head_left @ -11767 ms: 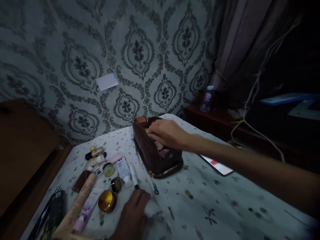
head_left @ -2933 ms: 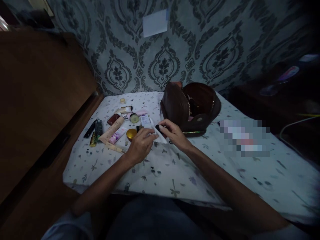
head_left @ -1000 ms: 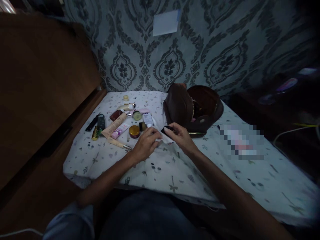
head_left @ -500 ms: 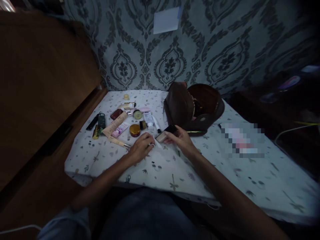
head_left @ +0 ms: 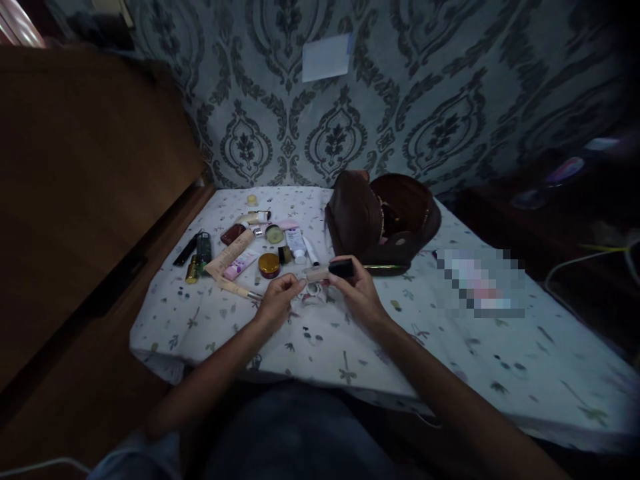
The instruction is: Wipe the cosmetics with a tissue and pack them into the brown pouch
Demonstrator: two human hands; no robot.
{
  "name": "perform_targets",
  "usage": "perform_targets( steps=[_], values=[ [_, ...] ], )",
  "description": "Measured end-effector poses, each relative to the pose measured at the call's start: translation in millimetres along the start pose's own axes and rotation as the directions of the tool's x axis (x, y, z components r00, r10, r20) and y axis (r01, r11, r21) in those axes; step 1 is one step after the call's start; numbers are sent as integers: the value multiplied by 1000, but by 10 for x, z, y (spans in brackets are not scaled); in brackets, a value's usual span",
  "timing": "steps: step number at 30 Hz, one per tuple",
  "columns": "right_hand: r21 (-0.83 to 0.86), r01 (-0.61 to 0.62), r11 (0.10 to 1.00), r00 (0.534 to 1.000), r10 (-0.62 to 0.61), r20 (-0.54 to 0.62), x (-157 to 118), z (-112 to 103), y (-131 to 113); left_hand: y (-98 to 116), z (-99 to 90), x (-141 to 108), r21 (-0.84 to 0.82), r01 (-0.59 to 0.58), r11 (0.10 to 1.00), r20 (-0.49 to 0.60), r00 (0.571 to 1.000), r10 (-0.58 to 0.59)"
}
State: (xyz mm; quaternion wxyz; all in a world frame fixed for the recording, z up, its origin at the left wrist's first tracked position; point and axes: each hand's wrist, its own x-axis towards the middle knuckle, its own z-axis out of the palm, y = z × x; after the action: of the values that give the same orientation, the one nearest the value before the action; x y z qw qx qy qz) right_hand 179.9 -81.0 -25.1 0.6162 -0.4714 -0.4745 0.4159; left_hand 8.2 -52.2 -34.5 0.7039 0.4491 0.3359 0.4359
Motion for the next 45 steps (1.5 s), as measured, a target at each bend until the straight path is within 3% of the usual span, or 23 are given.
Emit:
perform_targets(
  steps=[4,11,16,24,27,28,30,32,34,35,37,42,45],
  values=[
    [33,-4,999,1000,4,5,-11,3,20,59,-41,-4,-14,-12,1000,-16,1000,12],
    [297,-138,945,989,149,-15,42,15,114,105,0,-57,-51,-18,999,-29,999,16],
    [354,-242,903,970,226,87,38,9,95,143,19,-108,-13,-25,1000,-62,998,24],
    [311,-213,926,970,164,178,-23,19,61,128,-143,12,239,-207,949,-112,965,238],
    [171,-132,976,980,102,173,-56,38,46,271,-126,-54,423,-365,829,-78,898,434],
    [117,-102,988,979,79,189,-65,46,39,327,-93,-99,514,-445,734,-4,854,520],
    [30,-26,999,972,19,235,-79,56,29,422,2,-196,632,-622,462,245,726,643],
    [-42,47,998,961,-33,276,-94,54,37,484,108,-259,616,-754,227,488,592,642],
    [-122,85,989,951,-44,305,-108,35,68,522,194,-262,588,-802,106,611,526,592],
    [-164,96,982,947,-39,319,-115,22,88,540,224,-244,593,-801,85,631,528,569],
    [-253,130,959,939,-37,342,-123,-2,121,586,257,-181,626,-771,120,615,582,532],
    [-408,352,842,885,-157,438,-120,-3,76,741,242,16,715,-579,392,479,814,327],
    [-394,368,842,868,-159,471,-101,4,27,773,217,109,681,-497,537,440,865,243]
  ],
)
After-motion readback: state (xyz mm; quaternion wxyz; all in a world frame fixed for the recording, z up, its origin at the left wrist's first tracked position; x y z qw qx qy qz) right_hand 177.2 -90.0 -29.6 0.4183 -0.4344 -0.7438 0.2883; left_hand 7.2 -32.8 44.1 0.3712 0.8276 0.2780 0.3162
